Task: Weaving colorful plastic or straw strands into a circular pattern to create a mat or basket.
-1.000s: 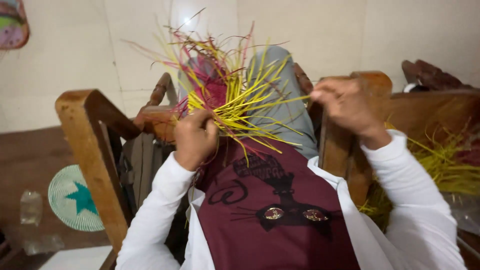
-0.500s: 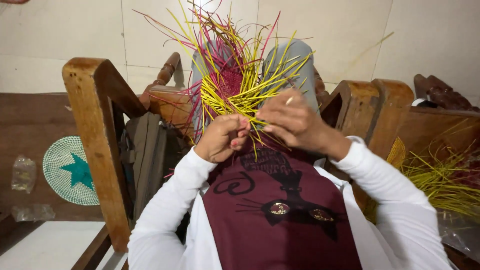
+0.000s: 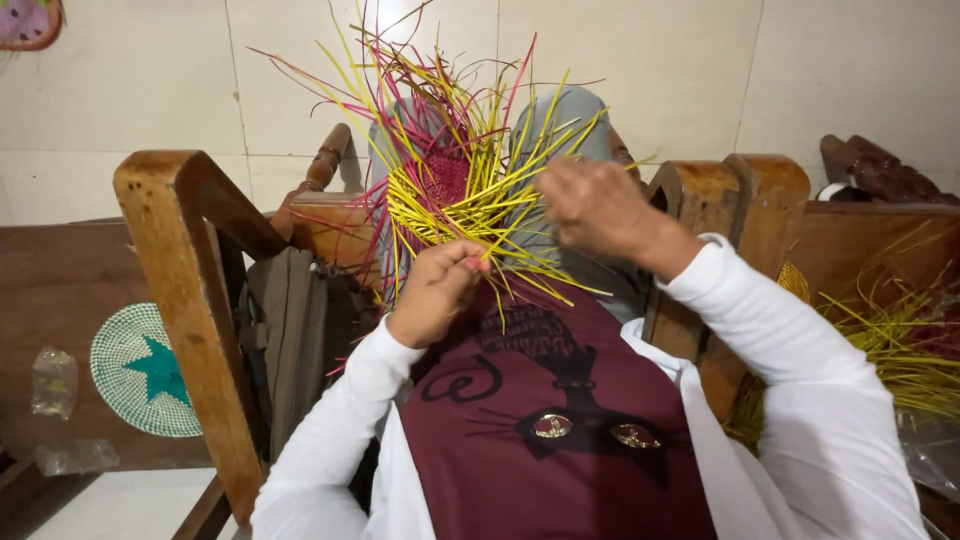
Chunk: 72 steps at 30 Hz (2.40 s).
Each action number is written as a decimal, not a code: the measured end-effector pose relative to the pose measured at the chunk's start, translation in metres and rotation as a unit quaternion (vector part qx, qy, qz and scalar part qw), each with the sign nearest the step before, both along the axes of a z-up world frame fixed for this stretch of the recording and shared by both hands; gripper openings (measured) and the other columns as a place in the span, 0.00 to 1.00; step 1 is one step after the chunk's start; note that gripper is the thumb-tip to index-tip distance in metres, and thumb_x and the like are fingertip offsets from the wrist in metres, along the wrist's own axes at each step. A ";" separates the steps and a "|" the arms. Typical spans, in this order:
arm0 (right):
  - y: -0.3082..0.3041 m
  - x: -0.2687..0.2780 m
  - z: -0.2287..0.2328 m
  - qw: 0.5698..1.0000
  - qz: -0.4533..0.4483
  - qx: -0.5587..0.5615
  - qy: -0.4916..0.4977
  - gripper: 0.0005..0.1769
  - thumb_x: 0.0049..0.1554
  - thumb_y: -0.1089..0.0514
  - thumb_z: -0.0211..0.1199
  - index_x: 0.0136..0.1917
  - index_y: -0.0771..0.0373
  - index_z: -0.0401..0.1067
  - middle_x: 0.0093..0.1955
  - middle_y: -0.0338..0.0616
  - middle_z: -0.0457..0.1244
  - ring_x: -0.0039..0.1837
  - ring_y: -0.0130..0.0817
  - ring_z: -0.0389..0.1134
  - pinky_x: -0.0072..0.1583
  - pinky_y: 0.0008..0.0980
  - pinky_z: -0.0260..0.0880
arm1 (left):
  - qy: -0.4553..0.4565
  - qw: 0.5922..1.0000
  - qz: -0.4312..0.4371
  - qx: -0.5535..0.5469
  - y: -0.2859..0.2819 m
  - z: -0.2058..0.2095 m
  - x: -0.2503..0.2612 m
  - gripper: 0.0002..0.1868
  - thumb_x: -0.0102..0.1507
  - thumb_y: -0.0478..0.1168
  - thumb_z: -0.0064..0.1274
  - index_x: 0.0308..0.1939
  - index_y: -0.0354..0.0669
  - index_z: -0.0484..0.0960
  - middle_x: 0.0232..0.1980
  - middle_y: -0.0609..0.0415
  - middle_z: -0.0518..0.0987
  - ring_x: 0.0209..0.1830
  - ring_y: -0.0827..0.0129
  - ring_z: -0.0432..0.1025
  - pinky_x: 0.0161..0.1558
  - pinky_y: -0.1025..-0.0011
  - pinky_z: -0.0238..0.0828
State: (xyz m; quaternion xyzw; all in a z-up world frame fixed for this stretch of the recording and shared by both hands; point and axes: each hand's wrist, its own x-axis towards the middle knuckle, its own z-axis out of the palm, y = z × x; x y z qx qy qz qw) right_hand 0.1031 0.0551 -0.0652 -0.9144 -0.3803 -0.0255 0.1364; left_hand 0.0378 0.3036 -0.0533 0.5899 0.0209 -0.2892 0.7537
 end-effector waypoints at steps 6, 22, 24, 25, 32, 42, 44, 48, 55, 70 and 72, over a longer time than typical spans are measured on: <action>-0.038 0.018 0.003 0.997 -0.077 -0.029 -0.001 0.05 0.50 0.56 0.57 0.40 0.55 0.62 0.34 0.38 0.54 0.34 0.39 0.63 0.35 0.36 0.65 | 0.145 0.976 0.073 -0.142 0.010 0.000 -0.016 0.07 0.62 0.29 0.37 0.37 0.28 0.72 0.14 0.62 0.55 0.07 0.82 0.49 0.09 0.83 0.45; -0.113 0.096 -0.015 0.945 -0.262 0.187 -0.066 0.05 0.62 0.69 0.62 0.43 0.66 0.69 0.39 0.45 0.62 0.37 0.37 0.61 0.38 0.35 0.58 | 0.044 0.960 0.225 -0.159 0.064 0.136 0.031 0.02 0.63 0.35 0.45 0.35 0.44 0.70 0.15 0.62 0.57 0.09 0.81 0.49 0.12 0.82 0.40; -0.057 0.097 -0.008 0.901 -0.255 0.352 -0.006 0.05 0.60 0.71 0.58 0.42 0.67 0.69 0.39 0.45 0.60 0.38 0.33 0.58 0.42 0.33 0.57 | -0.029 0.950 0.269 -0.156 0.052 0.132 0.058 0.04 0.68 0.40 0.42 0.39 0.47 0.67 0.17 0.65 0.48 0.10 0.84 0.43 0.12 0.83 0.32; -0.023 0.089 -0.004 0.860 -0.271 0.416 0.115 0.08 0.61 0.68 0.51 0.41 0.62 0.67 0.37 0.39 0.60 0.37 0.27 0.59 0.40 0.27 0.58 | -0.027 0.935 0.297 -0.190 0.044 0.117 0.072 0.06 0.62 0.31 0.41 0.38 0.48 0.66 0.23 0.64 0.54 0.15 0.81 0.49 0.16 0.83 0.41; 0.105 0.037 0.024 0.516 -0.225 0.626 0.541 0.03 0.57 0.62 0.56 0.44 0.60 0.64 0.36 0.46 0.66 0.35 0.31 0.71 0.37 0.27 0.73 | -0.119 0.889 0.327 -0.297 -0.003 0.052 0.125 0.02 0.69 0.35 0.39 0.44 0.42 0.67 0.26 0.55 0.68 0.26 0.66 0.72 0.32 0.74 0.72; 0.095 0.037 0.028 0.497 -0.203 0.621 0.571 0.03 0.58 0.63 0.56 0.46 0.62 0.65 0.24 0.38 0.56 0.22 0.19 0.54 0.24 0.16 0.53 | -0.131 0.891 0.344 -0.265 0.005 0.052 0.122 0.05 0.69 0.40 0.41 0.41 0.43 0.70 0.25 0.55 0.70 0.30 0.64 0.73 0.40 0.70 0.72; 0.070 0.046 0.020 0.731 -0.237 0.464 0.441 0.05 0.54 0.59 0.63 0.43 0.60 0.70 0.25 0.38 0.59 0.27 0.20 0.58 0.29 0.18 0.57 | -0.128 0.881 0.351 -0.290 0.030 0.056 0.120 0.06 0.68 0.40 0.42 0.39 0.44 0.72 0.24 0.53 0.69 0.32 0.62 0.73 0.45 0.70 0.70; 0.027 0.057 0.001 0.905 -0.241 0.283 0.206 0.03 0.59 0.58 0.60 0.42 0.57 0.71 0.32 0.47 0.62 0.36 0.44 0.64 0.41 0.36 0.63 | -0.133 0.891 0.324 -0.288 0.049 0.079 0.103 0.09 0.68 0.41 0.41 0.39 0.39 0.71 0.23 0.49 0.68 0.34 0.56 0.73 0.47 0.65 0.68; 0.062 0.034 0.068 0.952 -0.190 0.233 0.059 0.12 0.61 0.51 0.57 0.53 0.60 0.73 0.51 0.49 0.64 0.54 0.47 0.60 0.52 0.41 0.58 | -0.111 0.958 0.261 -0.044 -0.012 0.048 0.057 0.05 0.65 0.34 0.46 0.40 0.36 0.76 0.27 0.48 0.79 0.27 0.74 0.69 0.37 0.78 0.64; 0.083 0.004 0.053 0.763 -0.234 0.496 0.343 0.07 0.53 0.63 0.67 0.34 0.66 0.73 0.30 0.41 0.60 0.36 0.24 0.58 0.40 0.25 0.61 | -0.387 0.875 0.213 0.197 -0.024 0.026 0.039 0.05 0.62 0.34 0.51 0.39 0.41 0.82 0.35 0.49 0.81 0.35 0.56 0.76 0.41 0.65 0.70; 0.077 0.004 0.051 0.754 -0.227 0.499 0.361 0.08 0.55 0.64 0.64 0.34 0.66 0.72 0.30 0.41 0.59 0.37 0.24 0.57 0.41 0.26 0.60 | -0.453 0.833 0.201 0.248 -0.017 0.038 0.046 0.04 0.61 0.35 0.53 0.38 0.41 0.82 0.36 0.50 0.81 0.37 0.54 0.76 0.43 0.63 0.70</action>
